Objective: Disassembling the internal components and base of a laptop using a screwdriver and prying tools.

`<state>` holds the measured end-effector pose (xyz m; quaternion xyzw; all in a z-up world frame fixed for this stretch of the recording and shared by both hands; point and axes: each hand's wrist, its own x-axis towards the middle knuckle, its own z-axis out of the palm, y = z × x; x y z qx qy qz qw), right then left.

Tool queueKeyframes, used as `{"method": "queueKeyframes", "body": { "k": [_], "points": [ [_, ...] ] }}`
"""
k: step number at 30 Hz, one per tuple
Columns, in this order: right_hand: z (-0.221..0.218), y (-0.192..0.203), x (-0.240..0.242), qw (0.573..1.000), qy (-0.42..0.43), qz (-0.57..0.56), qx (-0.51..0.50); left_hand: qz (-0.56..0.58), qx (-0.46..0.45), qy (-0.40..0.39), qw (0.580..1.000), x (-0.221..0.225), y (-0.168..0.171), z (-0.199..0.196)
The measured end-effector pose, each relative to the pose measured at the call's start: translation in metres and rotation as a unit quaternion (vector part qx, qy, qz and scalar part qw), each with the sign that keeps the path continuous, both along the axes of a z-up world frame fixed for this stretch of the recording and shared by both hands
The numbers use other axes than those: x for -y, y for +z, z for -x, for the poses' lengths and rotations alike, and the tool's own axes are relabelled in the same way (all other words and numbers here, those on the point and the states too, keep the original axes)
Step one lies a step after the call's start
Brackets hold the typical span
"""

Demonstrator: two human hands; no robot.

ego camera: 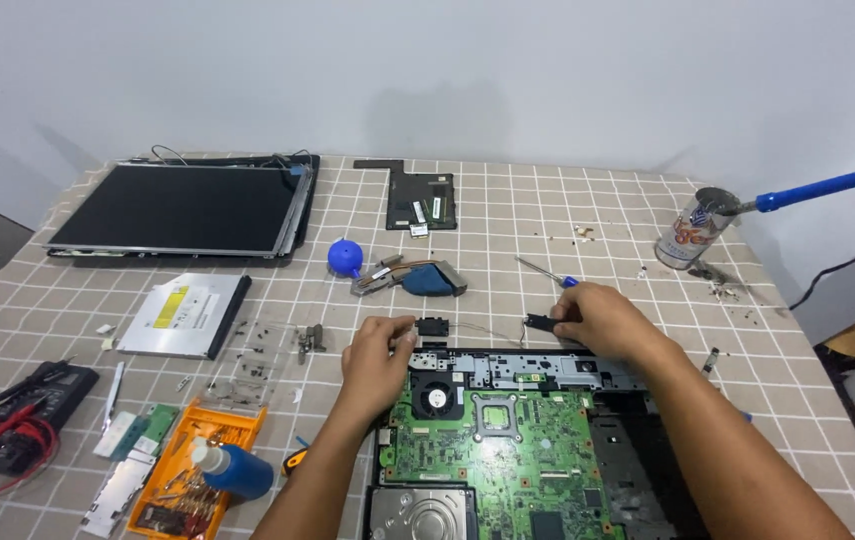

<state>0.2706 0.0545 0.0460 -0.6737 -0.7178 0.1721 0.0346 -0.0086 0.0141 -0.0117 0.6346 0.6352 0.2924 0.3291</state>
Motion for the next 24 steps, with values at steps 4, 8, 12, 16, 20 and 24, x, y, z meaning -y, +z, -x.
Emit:
{"method": "queueKeyframes", "body": {
  "k": [4,8,12,16,20,24],
  "points": [
    [0.003,0.009,0.007,1.0,0.003,-0.013,-0.017,0.027,-0.026,0.01,0.999,-0.008,0.016,-0.004],
    [0.011,0.015,0.016,0.995,0.01,-0.076,-0.057,0.037,-0.086,-0.012,0.996,-0.018,0.031,-0.009],
    [0.021,0.03,0.034,0.982,0.031,-0.142,-0.123,0.027,-0.143,-0.048,0.988,-0.026,0.04,-0.015],
    [0.015,0.028,0.036,0.969,0.049,-0.192,-0.146,0.02,-0.202,-0.078,0.976,-0.052,0.014,-0.012],
    [0.007,0.025,0.042,0.961,0.047,-0.222,-0.155,0.018,-0.218,-0.075,0.973,-0.064,0.001,-0.006],
    [-0.003,0.024,0.049,0.957,0.044,-0.234,-0.165,-0.027,-0.087,-0.038,0.995,-0.059,0.01,-0.003]
  ]
}}
